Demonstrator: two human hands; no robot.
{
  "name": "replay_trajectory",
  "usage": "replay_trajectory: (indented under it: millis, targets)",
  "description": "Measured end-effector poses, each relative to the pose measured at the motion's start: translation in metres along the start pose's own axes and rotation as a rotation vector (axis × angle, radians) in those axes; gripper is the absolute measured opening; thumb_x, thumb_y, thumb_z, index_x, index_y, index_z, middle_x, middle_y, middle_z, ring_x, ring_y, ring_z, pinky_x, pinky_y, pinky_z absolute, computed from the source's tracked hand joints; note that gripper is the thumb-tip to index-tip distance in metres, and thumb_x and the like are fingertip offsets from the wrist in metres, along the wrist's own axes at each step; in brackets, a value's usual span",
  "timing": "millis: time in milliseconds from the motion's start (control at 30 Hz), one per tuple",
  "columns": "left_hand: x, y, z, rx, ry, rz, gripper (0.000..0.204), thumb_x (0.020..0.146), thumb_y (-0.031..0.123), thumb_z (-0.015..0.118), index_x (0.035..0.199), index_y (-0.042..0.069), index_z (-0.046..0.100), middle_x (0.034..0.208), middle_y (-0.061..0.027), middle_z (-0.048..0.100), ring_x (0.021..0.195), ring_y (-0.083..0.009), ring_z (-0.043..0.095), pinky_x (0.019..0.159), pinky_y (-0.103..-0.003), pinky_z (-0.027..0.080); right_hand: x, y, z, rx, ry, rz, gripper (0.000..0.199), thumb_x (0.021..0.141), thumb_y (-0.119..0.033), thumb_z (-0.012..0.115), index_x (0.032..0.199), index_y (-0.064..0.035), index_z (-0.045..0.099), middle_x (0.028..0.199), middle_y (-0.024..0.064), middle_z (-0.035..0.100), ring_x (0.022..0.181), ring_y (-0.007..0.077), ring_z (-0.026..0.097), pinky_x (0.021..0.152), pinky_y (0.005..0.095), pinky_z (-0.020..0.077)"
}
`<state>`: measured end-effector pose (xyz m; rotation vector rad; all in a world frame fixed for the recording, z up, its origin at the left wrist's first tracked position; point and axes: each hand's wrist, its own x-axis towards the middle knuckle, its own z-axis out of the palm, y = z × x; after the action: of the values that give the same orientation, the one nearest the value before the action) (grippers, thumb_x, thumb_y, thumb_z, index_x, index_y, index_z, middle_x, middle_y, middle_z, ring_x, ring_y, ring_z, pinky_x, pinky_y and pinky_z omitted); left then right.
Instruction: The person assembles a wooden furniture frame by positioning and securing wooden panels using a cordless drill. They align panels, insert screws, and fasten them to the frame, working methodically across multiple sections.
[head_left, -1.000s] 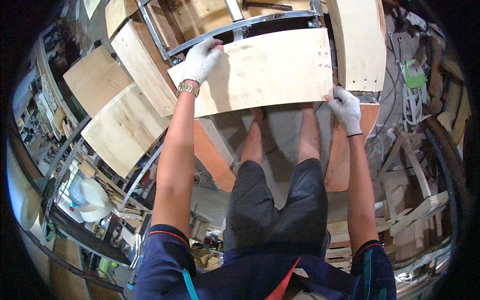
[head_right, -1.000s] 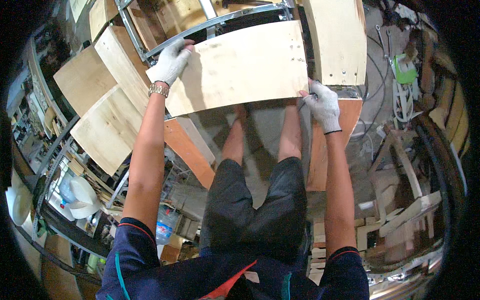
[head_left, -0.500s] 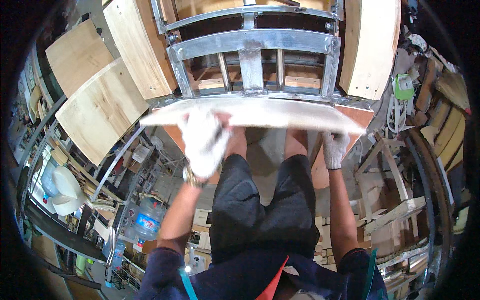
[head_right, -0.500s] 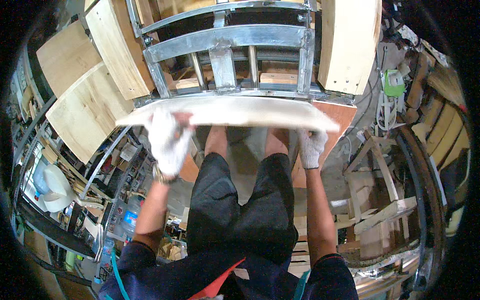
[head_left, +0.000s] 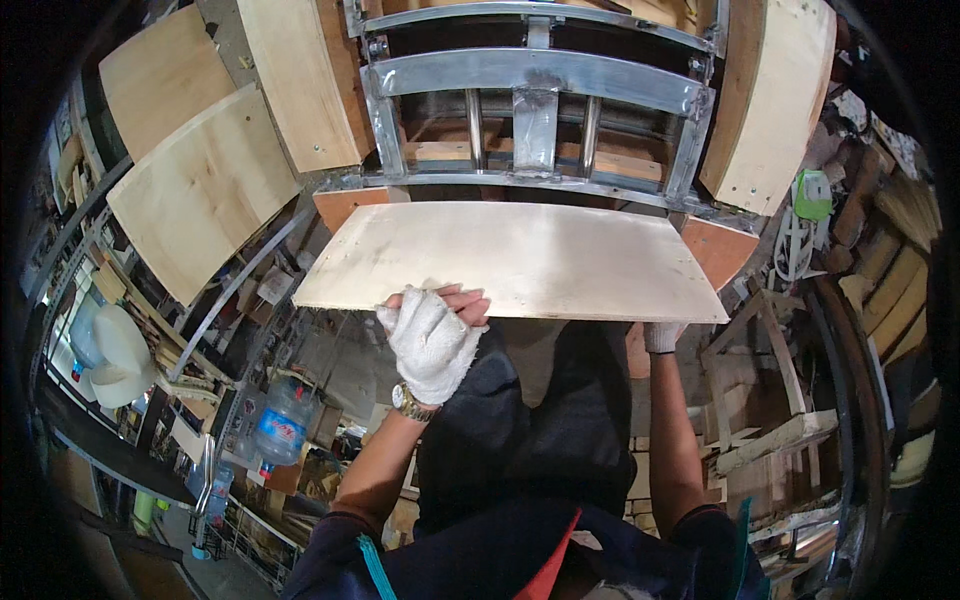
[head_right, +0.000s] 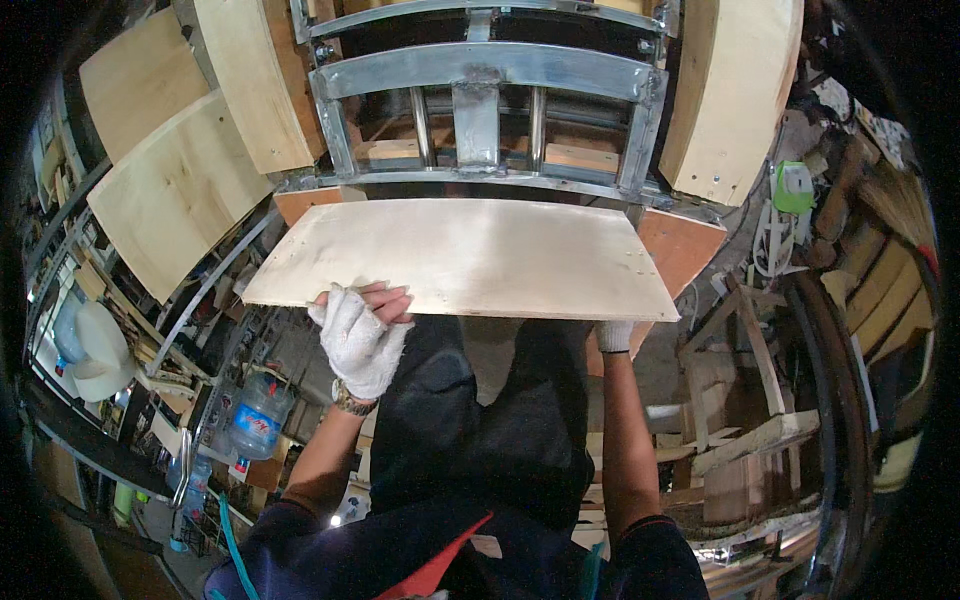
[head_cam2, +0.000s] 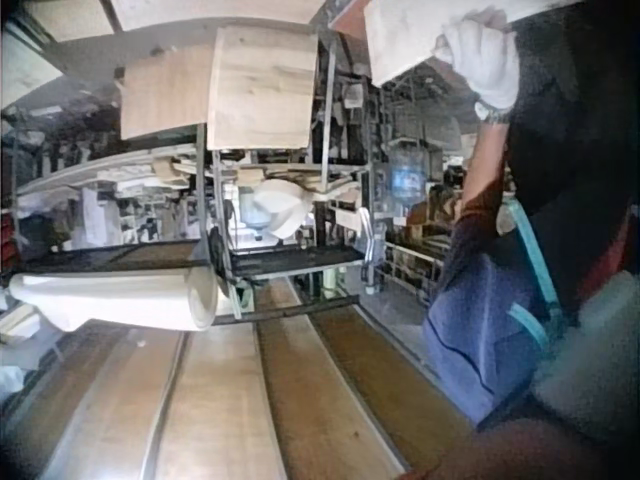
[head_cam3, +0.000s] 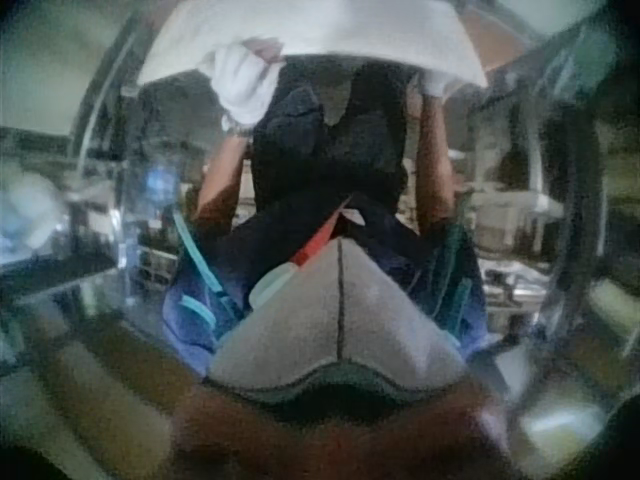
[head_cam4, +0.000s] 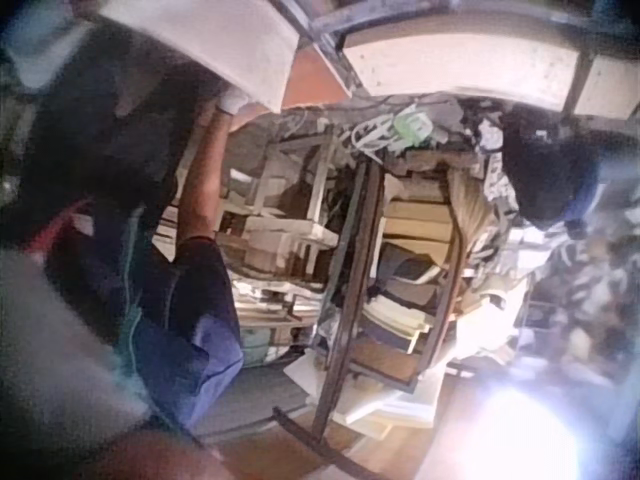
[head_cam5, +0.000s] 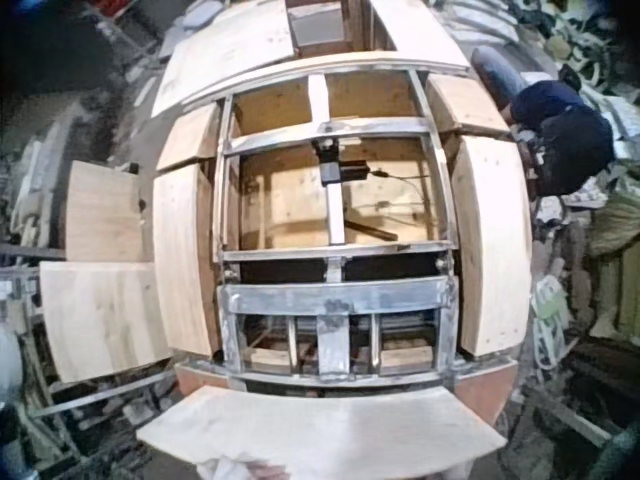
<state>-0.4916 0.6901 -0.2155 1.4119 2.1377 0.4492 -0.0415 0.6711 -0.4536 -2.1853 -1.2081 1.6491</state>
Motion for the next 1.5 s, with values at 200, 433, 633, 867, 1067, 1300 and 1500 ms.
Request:
replay_trajectory:
  millis: [200, 433, 633, 867, 1067, 1300, 1500]
  targets:
    - [0.008, 0.000, -0.005, 0.037, 0.005, 0.026, 0.027, 0.073, 0.013, 0.085, 0.099, 0.015, 0.080, 0.099, 0.0003, 0.079, 0.097, -0.0205, 0.072, 0.099, -0.044, 0.037, -0.013, -0.039, 0.010, -0.267, -0.028, -0.038, 0.069, 0.106, -0.038, 0.056, 0.159, -0.0020, 0.029, 0.160, 0.0191, 0.038, 0.147, 0.0309, 0.040, 0.123, 0.0426, 0.0322]
    - [0.031, -0.001, -0.002, 0.057, 0.013, 0.082, 0.031, 0.069, 0.011, 0.084, 0.099, 0.015, 0.079, 0.099, -0.0003, 0.078, 0.097, -0.0220, 0.070, 0.097, -0.044, 0.037, -0.005, -0.077, 0.011, -0.566, -0.079, -0.054, 0.071, 0.103, -0.044, 0.060, 0.155, -0.0008, 0.037, 0.156, 0.0225, 0.043, 0.147, 0.0328, 0.040, 0.122, 0.0438, 0.0320]
    - [0.084, -0.018, 0.003, 0.089, 0.027, 0.114, 0.024, 0.075, 0.016, 0.084, 0.097, 0.013, 0.077, 0.089, -0.0040, 0.068, 0.092, -0.0249, 0.064, 0.091, -0.043, 0.040, 0.029, -0.169, 0.037, -0.334, 0.184, -0.163, 0.047, 0.099, -0.030, 0.069, 0.133, 0.0001, 0.059, 0.114, 0.0155, 0.070, 0.105, 0.0226, 0.066, 0.092, 0.0363, 0.0519]
    - [0.189, -0.055, 0.024, 0.105, -0.083, 0.019, 0.031, 0.084, 0.031, 0.081, 0.102, 0.006, 0.076, 0.079, -0.0112, 0.068, 0.078, -0.0249, 0.064, 0.075, -0.036, 0.048, 0.066, -0.206, 0.054, -0.216, 0.257, -0.299, 0.030, 0.095, -0.016, 0.076, 0.118, 0.0004, 0.066, 0.087, 0.0039, 0.069, 0.078, 0.0077, 0.062, 0.071, 0.0271, 0.0536]
    - [0.237, -0.095, 0.063, 0.205, -0.080, 0.125, 0.050, 0.081, 0.035, 0.082, 0.123, 0.010, 0.071, 0.114, -0.0099, 0.071, 0.101, -0.0306, 0.067, 0.095, -0.038, 0.047, 0.064, -0.229, 0.050, -0.335, 0.172, -0.349, 0.047, 0.082, -0.019, 0.084, 0.123, -0.0030, 0.066, 0.109, 0.0144, 0.071, 0.094, 0.0269, 0.068, 0.080, 0.0377, 0.0557]
    - [0.198, -0.135, 0.072, 0.180, 0.156, 0.005, 0.070, 0.084, 0.039, 0.082, 0.142, 0.009, 0.059, 0.141, -0.0176, 0.061, 0.132, -0.0363, 0.056, 0.111, -0.046, 0.042, 0.075, -0.214, 0.039, -0.744, 0.157, -0.701, 0.092, 0.066, -0.031, 0.091, 0.144, -0.0043, 0.052, 0.141, 0.0152, 0.058, 0.132, 0.0339, 0.052, 0.114, 0.0521, 0.0380]
    - [0.099, -0.205, 0.081, 0.367, 0.155, -0.504, 0.069, 0.094, 0.044, 0.071, 0.145, 0.000, 0.056, 0.141, -0.0272, 0.055, 0.126, -0.0394, 0.060, 0.105, -0.048, 0.049, 0.087, -0.199, 0.041, -0.884, 0.084, -0.601, 0.095, 0.068, -0.034, 0.088, 0.150, -0.0066, 0.047, 0.151, 0.0123, 0.052, 0.141, 0.0318, 0.046, 0.122, 0.0550, 0.0278]
